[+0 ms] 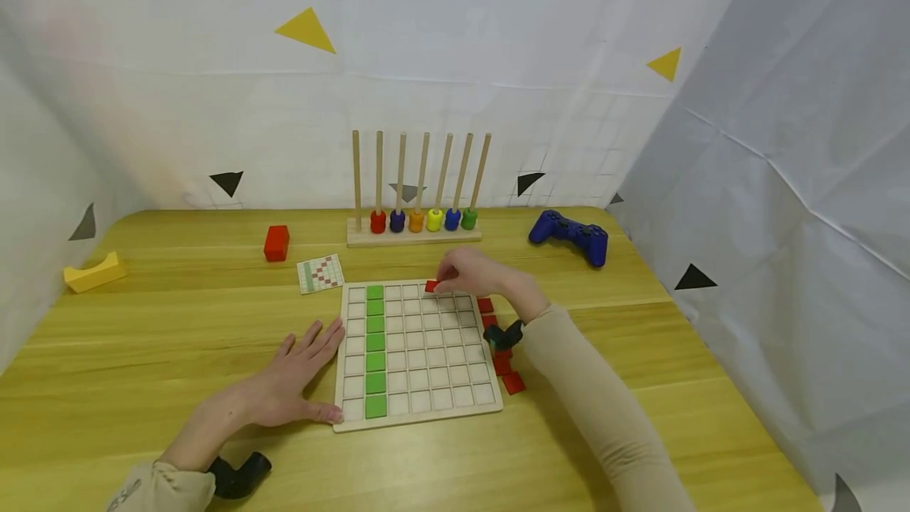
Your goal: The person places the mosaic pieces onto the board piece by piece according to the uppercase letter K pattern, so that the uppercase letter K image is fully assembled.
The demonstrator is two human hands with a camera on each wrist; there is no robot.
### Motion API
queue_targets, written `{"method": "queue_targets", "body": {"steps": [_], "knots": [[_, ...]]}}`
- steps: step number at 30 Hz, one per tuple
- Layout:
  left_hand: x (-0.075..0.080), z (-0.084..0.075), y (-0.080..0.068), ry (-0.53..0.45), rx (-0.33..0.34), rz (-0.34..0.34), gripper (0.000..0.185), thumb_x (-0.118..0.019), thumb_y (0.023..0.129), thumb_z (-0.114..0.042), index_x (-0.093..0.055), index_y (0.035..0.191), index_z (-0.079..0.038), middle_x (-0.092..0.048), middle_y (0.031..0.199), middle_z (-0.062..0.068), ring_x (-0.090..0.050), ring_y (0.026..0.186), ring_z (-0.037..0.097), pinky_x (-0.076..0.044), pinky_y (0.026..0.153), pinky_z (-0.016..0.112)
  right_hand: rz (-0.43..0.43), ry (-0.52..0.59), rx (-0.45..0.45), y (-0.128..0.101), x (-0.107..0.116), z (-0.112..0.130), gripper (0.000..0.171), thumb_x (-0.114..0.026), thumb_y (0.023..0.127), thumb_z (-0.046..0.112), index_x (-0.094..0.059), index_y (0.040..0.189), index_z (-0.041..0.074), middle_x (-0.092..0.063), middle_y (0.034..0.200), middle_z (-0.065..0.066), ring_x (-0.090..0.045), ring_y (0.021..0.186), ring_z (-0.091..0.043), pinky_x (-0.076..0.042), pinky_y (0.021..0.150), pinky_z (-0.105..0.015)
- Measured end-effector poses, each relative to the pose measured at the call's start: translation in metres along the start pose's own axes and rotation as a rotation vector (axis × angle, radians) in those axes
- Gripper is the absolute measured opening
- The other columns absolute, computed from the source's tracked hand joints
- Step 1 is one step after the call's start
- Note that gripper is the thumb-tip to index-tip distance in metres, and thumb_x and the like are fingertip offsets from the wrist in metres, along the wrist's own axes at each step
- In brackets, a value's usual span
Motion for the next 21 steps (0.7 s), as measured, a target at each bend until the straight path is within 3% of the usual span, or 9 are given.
{"method": "queue_targets", "body": {"steps": [10,21], "knots": [[0.0,-0.001,0.0,-0.005,0.0,0.007,0.116,-0.074,0.081,-0.056,-0.011,0.159,0.001,-0.002,0.167,0.021,0.007,0.151,0.048,0.005,0.114,0.072,0.046,0.006,-0.032,-0.002,-0.004,-0.014,0.013,-0.071,0.094,0.02,-0.076,0.097,0.008,-0.071,0.087,-0.001,-0.063,0.075,-0.012,-0.053,0.07,-0.027],[0.0,0.0,0.001,0.006,-0.004,0.003,0.116,-0.074,0.081,-0.057,-0.011,0.159,0.001,-0.002,0.167,0.021,0.006,0.151,0.049,0.004,0.113,0.073,0.076,-0.107,-0.083,-0.002,-0.004,-0.017,0.016,-0.072,0.094,0.022,-0.073,0.104,0.01,-0.067,0.1,-0.002,-0.061,0.088,-0.015,-0.053,0.081,-0.031]]}}
Point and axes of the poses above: each hand's wrist, its own y-axis towards the middle knuckle, its own x-axis out of the back of the hand, z = x × y, the point moved 9 cm from there along y, towards the middle knuckle
